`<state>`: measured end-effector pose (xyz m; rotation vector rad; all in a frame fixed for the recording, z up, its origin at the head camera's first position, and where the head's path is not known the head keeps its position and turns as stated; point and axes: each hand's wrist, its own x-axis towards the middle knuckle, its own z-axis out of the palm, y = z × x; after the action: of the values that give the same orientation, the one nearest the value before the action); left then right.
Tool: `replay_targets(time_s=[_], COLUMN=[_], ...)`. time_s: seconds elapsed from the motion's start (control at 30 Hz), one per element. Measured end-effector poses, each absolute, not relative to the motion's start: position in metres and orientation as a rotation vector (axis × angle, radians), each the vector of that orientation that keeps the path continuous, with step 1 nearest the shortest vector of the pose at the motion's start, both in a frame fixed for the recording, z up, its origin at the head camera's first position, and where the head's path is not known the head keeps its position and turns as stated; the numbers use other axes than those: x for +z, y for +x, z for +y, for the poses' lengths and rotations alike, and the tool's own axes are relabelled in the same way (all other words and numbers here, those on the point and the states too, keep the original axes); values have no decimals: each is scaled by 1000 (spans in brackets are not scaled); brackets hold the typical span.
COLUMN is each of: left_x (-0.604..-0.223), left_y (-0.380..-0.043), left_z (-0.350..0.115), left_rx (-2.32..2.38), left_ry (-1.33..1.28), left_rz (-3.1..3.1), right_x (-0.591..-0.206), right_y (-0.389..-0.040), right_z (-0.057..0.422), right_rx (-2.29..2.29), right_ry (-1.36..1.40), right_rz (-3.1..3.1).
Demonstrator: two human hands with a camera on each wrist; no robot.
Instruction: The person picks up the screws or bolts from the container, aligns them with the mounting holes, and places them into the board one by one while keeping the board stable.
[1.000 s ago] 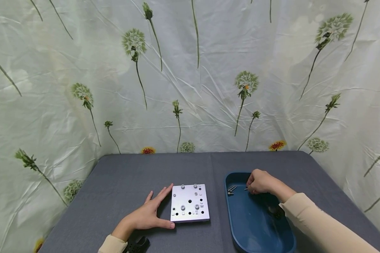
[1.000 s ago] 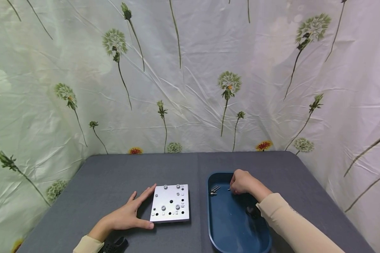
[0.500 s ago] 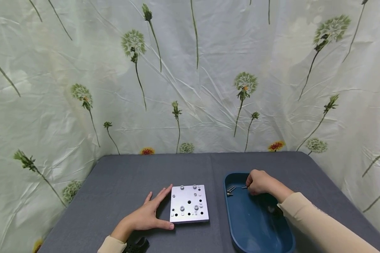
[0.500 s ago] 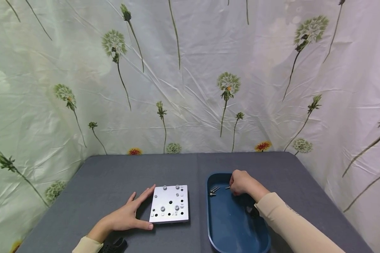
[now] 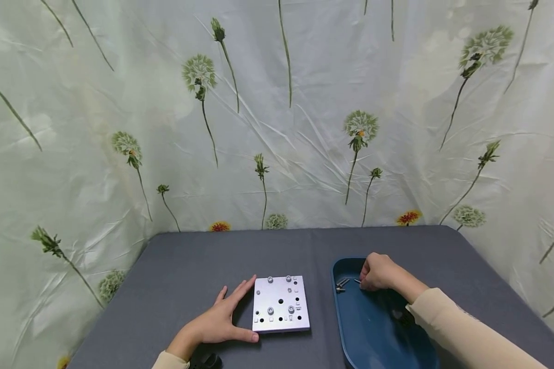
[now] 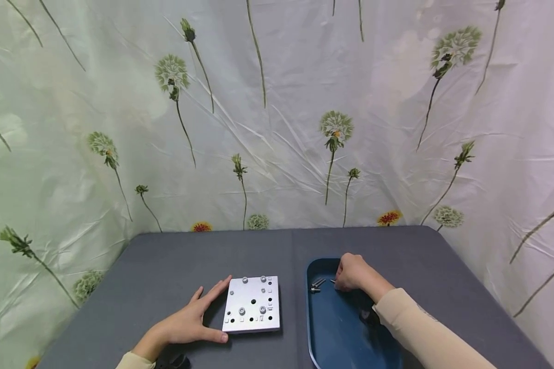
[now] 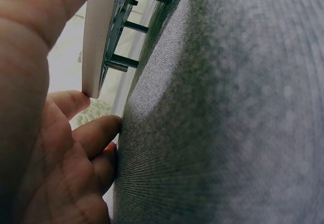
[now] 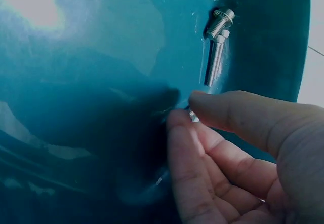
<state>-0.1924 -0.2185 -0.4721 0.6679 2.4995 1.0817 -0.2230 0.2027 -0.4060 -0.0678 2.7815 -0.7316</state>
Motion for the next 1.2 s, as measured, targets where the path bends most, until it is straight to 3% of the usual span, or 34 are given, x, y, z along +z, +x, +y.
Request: replay_targets(time_s=[1.2], left_x=[-474], left_y=[-193], left_z=[-217], left_rx=[1096], left_ry=[650], left_rz=[2500], right_x=[-417], right_y=[-218], right_z=[208], right_rx=[-954], right_ry=[-130], right_rz=[2663])
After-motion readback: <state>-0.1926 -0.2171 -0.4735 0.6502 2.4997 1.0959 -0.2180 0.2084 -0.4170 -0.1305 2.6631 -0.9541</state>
